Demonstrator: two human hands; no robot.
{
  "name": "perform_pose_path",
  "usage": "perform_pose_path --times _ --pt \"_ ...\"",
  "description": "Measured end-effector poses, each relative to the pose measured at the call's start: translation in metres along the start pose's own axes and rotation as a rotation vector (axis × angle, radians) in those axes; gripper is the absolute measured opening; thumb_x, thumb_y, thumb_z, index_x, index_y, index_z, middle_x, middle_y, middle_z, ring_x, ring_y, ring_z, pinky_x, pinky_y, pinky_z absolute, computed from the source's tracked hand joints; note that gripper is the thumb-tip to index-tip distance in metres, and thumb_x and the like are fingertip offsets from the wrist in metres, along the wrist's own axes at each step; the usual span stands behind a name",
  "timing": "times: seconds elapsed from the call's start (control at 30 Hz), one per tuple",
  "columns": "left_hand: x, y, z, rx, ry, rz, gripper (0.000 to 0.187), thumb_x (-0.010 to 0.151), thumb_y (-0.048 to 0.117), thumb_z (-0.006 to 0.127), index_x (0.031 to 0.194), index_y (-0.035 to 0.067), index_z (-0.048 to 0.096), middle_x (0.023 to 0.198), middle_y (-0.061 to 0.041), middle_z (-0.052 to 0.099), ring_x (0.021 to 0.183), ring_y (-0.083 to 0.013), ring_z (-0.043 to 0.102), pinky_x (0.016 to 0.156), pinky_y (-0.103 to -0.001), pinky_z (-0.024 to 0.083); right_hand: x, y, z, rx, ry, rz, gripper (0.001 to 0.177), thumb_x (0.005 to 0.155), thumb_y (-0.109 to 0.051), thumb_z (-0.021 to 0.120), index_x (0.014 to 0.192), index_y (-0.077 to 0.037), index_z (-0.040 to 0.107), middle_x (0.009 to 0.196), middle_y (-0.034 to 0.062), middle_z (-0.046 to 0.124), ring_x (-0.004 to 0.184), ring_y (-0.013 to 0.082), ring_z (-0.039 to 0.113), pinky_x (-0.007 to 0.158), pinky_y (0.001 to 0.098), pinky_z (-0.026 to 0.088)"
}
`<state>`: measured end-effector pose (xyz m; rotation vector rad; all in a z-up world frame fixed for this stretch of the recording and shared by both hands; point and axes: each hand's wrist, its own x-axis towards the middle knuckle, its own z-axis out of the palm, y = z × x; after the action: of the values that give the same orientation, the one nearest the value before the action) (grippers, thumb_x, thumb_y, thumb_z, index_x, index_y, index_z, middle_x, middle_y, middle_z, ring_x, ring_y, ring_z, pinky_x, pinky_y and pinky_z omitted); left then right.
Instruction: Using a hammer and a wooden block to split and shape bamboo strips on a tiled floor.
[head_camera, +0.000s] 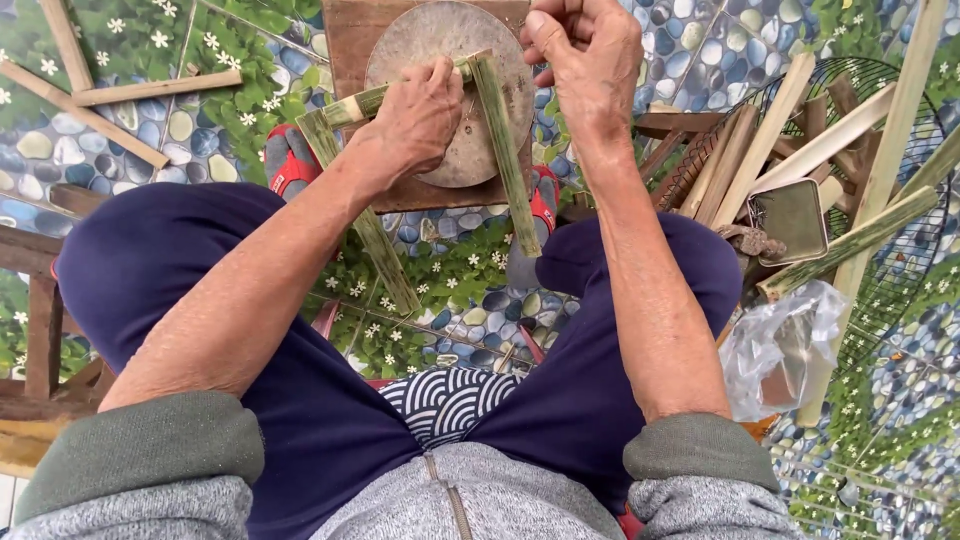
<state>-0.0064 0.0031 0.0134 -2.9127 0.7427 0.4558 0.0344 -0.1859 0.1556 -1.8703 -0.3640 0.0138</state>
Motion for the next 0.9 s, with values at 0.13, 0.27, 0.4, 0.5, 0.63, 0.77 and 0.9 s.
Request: perform_pose_path --times 0.13,0.27,0.4,0.5,0.63,0.77,0.9 --pt "0.004 0.005 0.009 -0.082 -0.023 -0.049 0.060 0.100 0.014 0.050 0.154 -0.007 0.035 0.148 -0.026 0.032 0.114 -0.0439 0.055 0.065 -0.039 0.064 0.004 0.007 -0.004 0.011 0.001 -0.013 0.005 0.104 -0.006 0.067 0.107 -0.003 0.069 0.088 0.0098 0.073 0.071 0.0149 0.074 0.053 0.0247 0.065" --pt "-0.003 0.008 -0.009 0.084 -0.032 0.006 0.067 0.091 0.020 0.055 0.148 -0.012 0.040 0.140 -0.030 0.031 0.105 -0.0492 0.061 0.065 -0.038 0.064 0.005 0.002 -0.004 0.045 0.012 -0.012 0.014 0.105 -0.017 0.066 0.105 -0.004 0.069 0.084 0.0085 0.075 0.072 0.0140 0.075 0.052 0.0244 0.062" --pt "-0.001 0.009 -0.002 0.131 -0.033 0.016 0.055 0.102 0.015 0.038 0.149 -0.012 0.040 0.139 -0.035 0.033 0.102 -0.0468 0.060 0.069 -0.039 0.065 0.004 0.003 -0.004 0.054 0.006 -0.037 0.009 0.105 -0.011 0.065 0.103 -0.003 0.069 0.086 0.0088 0.074 0.074 0.0140 0.074 0.055 0.0244 0.063" --pt "0.001 0.010 0.002 0.194 -0.008 0.034 0.056 0.100 0.017 0.040 0.146 -0.013 0.044 0.135 -0.037 0.036 0.102 -0.0437 0.060 0.067 -0.036 0.064 0.003 0.003 -0.005 0.038 0.000 -0.028 0.012 0.106 -0.015 0.066 0.103 -0.004 0.068 0.089 0.0080 0.073 0.075 0.0145 0.073 0.056 0.0252 0.062" --pt "-0.001 0.012 -0.012 0.126 -0.109 0.014 0.056 0.100 0.013 0.041 0.150 -0.012 0.039 0.140 -0.034 0.034 0.108 -0.0449 0.060 0.074 -0.040 0.065 0.004 0.005 -0.003 0.048 0.003 -0.049 0.015 0.106 -0.018 0.065 0.102 -0.004 0.068 0.088 0.0084 0.073 0.076 0.0152 0.074 0.057 0.0256 0.062" --pt "0.002 0.011 -0.010 0.067 -0.097 -0.014 0.054 0.100 0.017 0.047 0.147 -0.009 0.044 0.138 -0.032 0.033 0.111 -0.0468 0.058 0.076 -0.043 0.065 0.004 0.007 -0.001 0.020 0.024 -0.018 0.016 0.103 -0.019 0.067 0.099 -0.004 0.070 0.085 0.0076 0.076 0.073 0.0129 0.074 0.054 0.0243 0.063" --pt "0.001 0.010 -0.012 0.051 -0.127 -0.003 0.057 0.102 0.019 0.047 0.153 -0.006 0.040 0.146 -0.032 0.029 0.115 -0.0477 0.053 0.077 -0.044 0.063 0.002 0.009 -0.001 0.026 -0.015 -0.060 0.015 0.107 -0.019 0.065 0.109 -0.003 0.067 0.091 0.0097 0.074 0.078 0.0163 0.075 0.059 0.0269 0.066"
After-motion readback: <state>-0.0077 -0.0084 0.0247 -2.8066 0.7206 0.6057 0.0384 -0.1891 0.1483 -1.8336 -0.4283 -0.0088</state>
